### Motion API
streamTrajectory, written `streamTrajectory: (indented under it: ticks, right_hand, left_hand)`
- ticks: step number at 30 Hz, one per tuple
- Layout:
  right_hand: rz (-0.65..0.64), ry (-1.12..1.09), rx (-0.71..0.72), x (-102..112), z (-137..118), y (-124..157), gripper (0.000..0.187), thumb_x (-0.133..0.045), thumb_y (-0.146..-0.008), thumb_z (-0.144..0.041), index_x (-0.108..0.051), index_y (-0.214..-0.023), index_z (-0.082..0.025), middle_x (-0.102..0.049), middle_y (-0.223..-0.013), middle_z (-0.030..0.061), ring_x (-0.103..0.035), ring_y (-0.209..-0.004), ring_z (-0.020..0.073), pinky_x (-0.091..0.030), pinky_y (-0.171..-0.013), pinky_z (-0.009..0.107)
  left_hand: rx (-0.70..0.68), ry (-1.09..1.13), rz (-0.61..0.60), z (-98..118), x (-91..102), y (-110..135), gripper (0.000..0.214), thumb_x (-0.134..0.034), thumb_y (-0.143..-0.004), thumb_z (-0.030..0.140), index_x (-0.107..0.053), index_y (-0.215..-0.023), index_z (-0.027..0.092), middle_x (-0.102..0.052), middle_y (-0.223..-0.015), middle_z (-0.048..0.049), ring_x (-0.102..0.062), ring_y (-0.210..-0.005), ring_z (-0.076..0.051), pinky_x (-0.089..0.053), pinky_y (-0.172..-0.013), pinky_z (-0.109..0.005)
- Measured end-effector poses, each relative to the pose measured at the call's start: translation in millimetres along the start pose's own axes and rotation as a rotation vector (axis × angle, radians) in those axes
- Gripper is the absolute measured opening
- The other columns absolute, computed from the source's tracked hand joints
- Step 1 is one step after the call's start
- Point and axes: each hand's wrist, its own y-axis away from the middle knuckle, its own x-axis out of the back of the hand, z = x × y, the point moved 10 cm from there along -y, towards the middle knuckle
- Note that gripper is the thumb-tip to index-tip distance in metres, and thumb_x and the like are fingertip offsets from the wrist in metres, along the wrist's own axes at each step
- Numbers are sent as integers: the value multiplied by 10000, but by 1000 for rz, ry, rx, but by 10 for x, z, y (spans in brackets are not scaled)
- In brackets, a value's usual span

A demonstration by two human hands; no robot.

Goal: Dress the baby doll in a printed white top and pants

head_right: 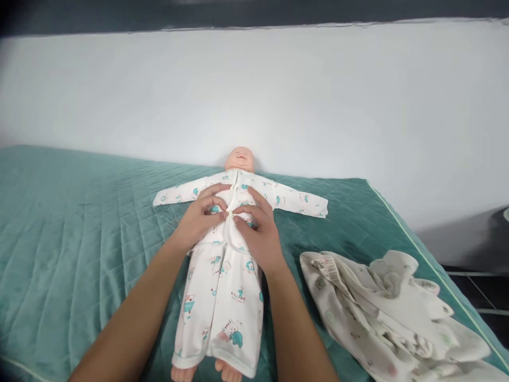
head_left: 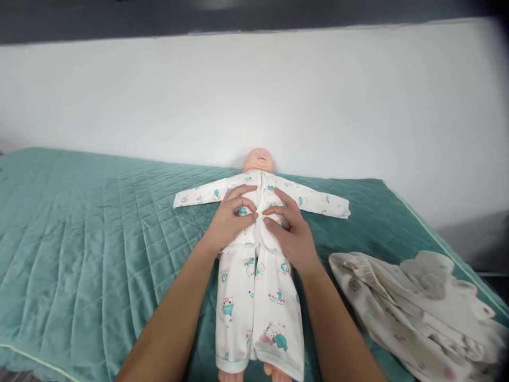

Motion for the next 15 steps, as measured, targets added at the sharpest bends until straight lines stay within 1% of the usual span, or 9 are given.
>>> streamTrajectory:
  ticks: [2, 4, 6, 8, 9, 12, 14, 15]
  right_hand:
    - [3, 0, -8, 7, 10, 2, 85, -701, -852, -307, -752, -919, -292, -455, -1569, -21, -409, -1455, 291, -498, -998, 441]
    - [-4, -2, -3, 4, 9, 3, 95, -701, -853, -302, -761, -927, -300, -464, -1563, -23, -418, -1448, 294, -506, -983, 442]
    - [-25, 1, 26, -14, -14, 3, 104, -692, -866, -295, -770, -933, -312, -475, -1553, -31, -411, -1454, 285, -472, -1050, 459]
    - [-41, 6, 63, -32, -49, 4, 104, -684, -881, -296, -772, -931, -319, -497, -1533, -33, -401, -1462, 274, -403, -1136, 484]
    - [-40, 5, 73, -32, -61, 4, 95, -684, -887, -305, -769, -927, -318, -510, -1521, -31, -399, -1464, 270, -368, -1167, 494]
    - [-21, -11, 50, -23, -64, 2, 76, -701, -883, -358, -742, -897, -297, -538, -1496, -16, -399, -1460, 266, -312, -1202, 511]
    - [-1, -11, 11, -12, -59, 3, 110, -725, -856, -380, -708, -855, -271, -548, -1486, -5, -417, -1439, 279, -328, -1183, 517]
    - [12, -5, -11, -3, -56, 5, 130, -737, -839, -379, -688, -833, -259, -554, -1480, 2, -440, -1414, 287, -364, -1149, 513]
  left_hand:
    - [1, 17, 4, -5, 2, 4, 56, -658, -832, 182, -663, -786, 213, -539, -1497, -6, -412, -1444, -262, -502, -1005, -407]
    - [-4, 29, 7, -7, 5, 5, 53, -666, -836, 182, -673, -794, 213, -546, -1492, -11, -418, -1442, -262, -496, -1026, -418]
    - [-25, 26, 9, -1, 9, 1, 58, -674, -850, 186, -695, -805, 216, -570, -1472, -15, -414, -1449, -254, -430, -1128, -455]
    - [-58, 7, 9, 12, 11, -5, 77, -671, -878, 201, -728, -833, 228, -595, -1448, -18, -403, -1461, -243, -320, -1225, -487]
    - [-79, -6, 6, 20, 8, -6, 90, -666, -892, 210, -745, -857, 237, -604, -1437, -21, -400, -1464, -239, -282, -1249, -494]
    - [-153, -67, -3, 58, -12, 4, 125, -664, -911, 232, -776, -954, 267, -606, -1429, -31, -413, -1454, -237, -272, -1260, -501]
    - [-216, -136, -7, 103, -37, 26, 156, -673, -909, 243, -778, -1017, 287, -585, -1450, -35, -420, -1447, -243, -278, -1259, -510]
    - [-244, -175, -10, 124, -52, 40, 172, -675, -910, 251, -775, -1042, 298, -569, -1467, -35, -421, -1446, -248, -277, -1257, -519]
